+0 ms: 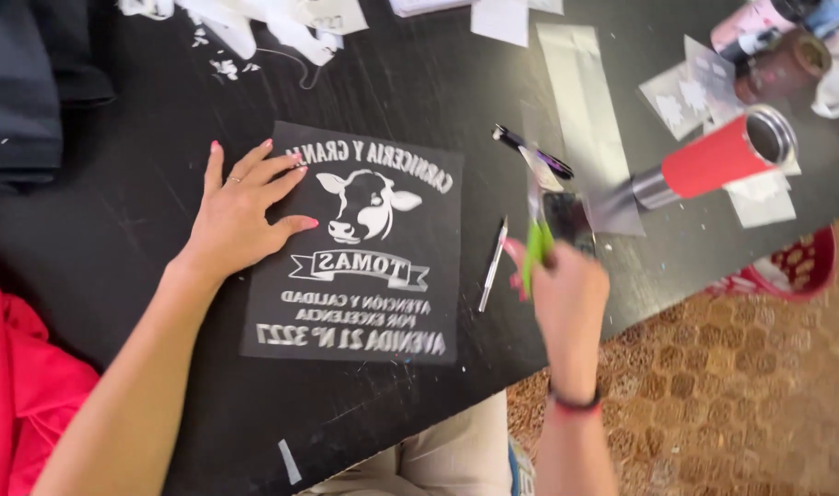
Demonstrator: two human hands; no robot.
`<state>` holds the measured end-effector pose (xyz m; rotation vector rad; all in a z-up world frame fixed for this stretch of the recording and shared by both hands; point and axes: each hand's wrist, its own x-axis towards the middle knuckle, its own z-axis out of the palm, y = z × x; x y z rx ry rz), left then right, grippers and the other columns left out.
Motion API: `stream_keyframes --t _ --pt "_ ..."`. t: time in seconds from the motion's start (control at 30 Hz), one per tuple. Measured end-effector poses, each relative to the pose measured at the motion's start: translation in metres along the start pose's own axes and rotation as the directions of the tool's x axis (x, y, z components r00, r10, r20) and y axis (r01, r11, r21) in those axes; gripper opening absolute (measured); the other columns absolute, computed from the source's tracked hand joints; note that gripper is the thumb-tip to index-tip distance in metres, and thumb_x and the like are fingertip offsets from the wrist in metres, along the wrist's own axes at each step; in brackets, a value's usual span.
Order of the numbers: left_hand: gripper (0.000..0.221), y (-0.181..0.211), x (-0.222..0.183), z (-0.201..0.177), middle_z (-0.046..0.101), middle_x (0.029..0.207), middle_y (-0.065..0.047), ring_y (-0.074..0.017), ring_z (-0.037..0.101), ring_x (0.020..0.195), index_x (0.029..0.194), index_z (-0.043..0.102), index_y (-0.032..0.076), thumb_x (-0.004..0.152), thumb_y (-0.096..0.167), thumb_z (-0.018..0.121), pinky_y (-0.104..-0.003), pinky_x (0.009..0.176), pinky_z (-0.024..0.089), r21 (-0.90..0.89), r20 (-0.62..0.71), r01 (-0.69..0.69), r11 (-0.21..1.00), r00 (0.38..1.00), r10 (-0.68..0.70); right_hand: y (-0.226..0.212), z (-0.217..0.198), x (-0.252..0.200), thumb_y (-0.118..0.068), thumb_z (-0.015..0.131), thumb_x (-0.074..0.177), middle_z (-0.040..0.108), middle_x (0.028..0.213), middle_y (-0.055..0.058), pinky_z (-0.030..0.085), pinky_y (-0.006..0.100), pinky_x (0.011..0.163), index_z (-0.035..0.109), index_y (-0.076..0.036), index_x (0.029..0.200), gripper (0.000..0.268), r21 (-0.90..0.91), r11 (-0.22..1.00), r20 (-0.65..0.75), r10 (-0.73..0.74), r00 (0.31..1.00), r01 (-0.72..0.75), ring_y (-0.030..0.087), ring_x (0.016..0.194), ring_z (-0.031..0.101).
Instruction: The person is weeding a vinyl design for a sign, using a weeding tool to remove excess vinyl and scissors to trim the sheet.
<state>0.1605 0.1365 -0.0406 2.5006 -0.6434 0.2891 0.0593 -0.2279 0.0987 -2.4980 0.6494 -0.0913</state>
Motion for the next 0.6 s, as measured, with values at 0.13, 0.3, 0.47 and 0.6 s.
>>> stream_keyframes --t 0.13,0.3,0.47,0.6 --pt "0.061 -0.003 0.001 0.006 0.063 0.143 0.003 -0.0251 0.044 0.151 0.135 0.073 0.020 0.093 0.064 0.070 -0.069 0.128 0.006 0.001 -0.078 0.011 1.000 0.997 -0.010 -0.035 0.017 0.087 -0.035 0.062 0.093 0.068 0.067 0.018 0.053 0.055 0.082 0.066 -0.010 0.061 0.042 -0.163 0.945 0.165 -0.258 0.952 0.284 0.047 0.077 0.069" --pt "0.028 -0.027 0.005 0.008 0.069 0.122 0.004 -0.0215 0.055 0.135 0.115 0.079 0.021 0.109 0.042 0.062 -0.057 0.127 0.014 -0.150 -0.151 -0.083 0.985 0.987 0.061 -0.034 0.120 0.189 -0.026 0.077 0.082 0.069 0.066 0.009 0.062 0.052 0.076 0.069 -0.009 0.074 0.020 -0.270 0.945 0.007 -0.192 0.981 0.186 0.038 0.072 0.075" --pt "0.020 -0.036 0.014 0.012 0.070 0.105 0.002 -0.0200 0.061 0.120 0.099 0.080 0.015 0.108 0.029 0.067 -0.045 0.121 0.028 -0.249 -0.267 -0.081 0.965 0.964 0.012 -0.045 0.130 0.185 -0.020 0.087 0.082 0.073 0.090 0.026 0.060 0.060 0.084 0.070 0.003 0.093 0.031 -0.331 0.927 -0.085 -0.215 0.973 0.176 0.052 0.093 0.074" --pt "0.015 -0.031 0.014 0.014 0.070 0.107 0.002 -0.0203 0.060 0.119 0.106 0.081 0.015 0.098 0.028 0.078 -0.043 0.120 0.030 -0.182 -0.270 -0.037 0.983 0.963 -0.014 -0.062 0.096 0.111 -0.022 0.078 0.094 0.074 0.093 0.025 0.056 0.057 0.087 0.077 0.000 0.104 0.024 -0.243 0.946 -0.113 -0.246 0.963 0.213 0.048 0.096 0.072"
